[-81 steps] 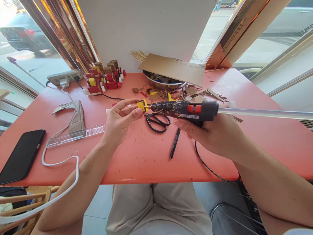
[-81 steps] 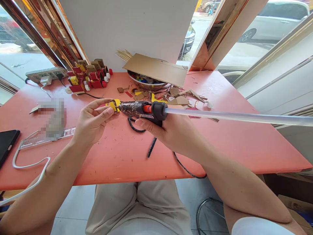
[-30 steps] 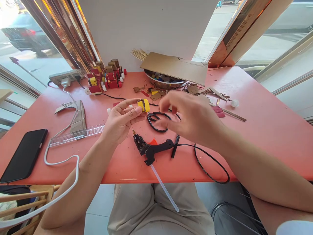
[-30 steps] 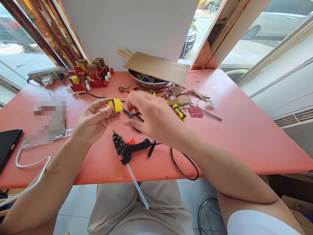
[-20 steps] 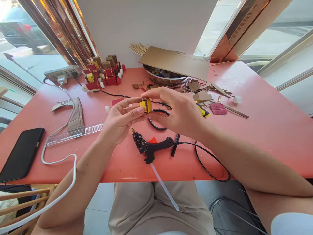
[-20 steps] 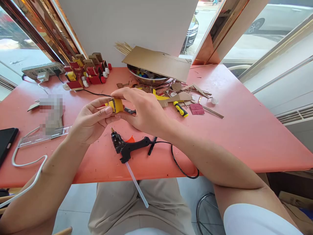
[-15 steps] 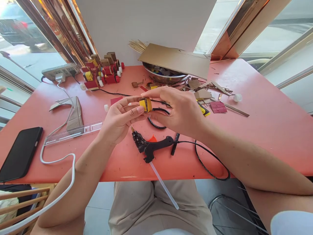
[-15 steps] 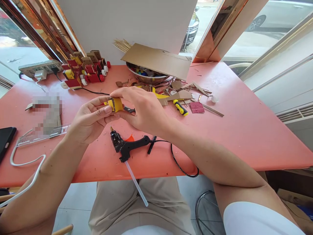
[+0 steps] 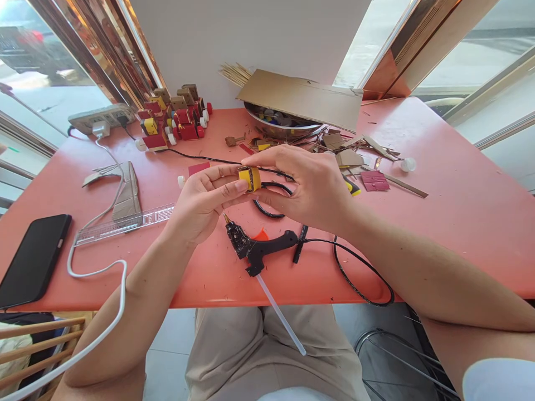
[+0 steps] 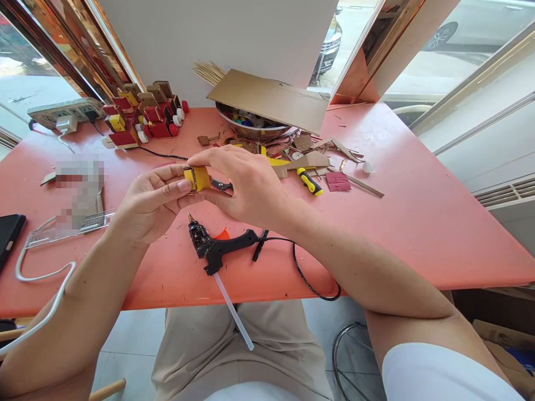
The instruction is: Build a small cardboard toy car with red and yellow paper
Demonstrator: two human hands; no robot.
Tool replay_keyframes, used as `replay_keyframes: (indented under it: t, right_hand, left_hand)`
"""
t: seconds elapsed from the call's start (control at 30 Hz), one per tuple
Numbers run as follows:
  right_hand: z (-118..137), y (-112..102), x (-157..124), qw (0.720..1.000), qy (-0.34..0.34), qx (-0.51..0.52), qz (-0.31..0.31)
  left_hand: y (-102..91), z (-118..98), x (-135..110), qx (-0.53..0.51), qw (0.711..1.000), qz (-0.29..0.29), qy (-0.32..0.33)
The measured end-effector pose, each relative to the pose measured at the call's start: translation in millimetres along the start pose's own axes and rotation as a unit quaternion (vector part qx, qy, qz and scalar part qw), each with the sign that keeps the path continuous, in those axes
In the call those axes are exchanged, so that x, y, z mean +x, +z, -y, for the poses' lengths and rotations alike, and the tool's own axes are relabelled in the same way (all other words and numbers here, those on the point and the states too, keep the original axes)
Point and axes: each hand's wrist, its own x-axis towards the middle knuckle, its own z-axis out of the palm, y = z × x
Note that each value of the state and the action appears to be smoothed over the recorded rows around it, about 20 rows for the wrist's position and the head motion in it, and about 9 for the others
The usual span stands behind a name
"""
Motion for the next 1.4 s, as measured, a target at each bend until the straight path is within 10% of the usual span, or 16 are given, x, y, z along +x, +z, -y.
replay_keyframes:
  t: [1.4]
  right_hand:
    - [-5.0,0.0,-0.2,0.995,-0.093,0.021,-0.027]
  left_hand:
    - [-2.7,-2.5,-1.2,0.006,0.998,0.062,-0.018]
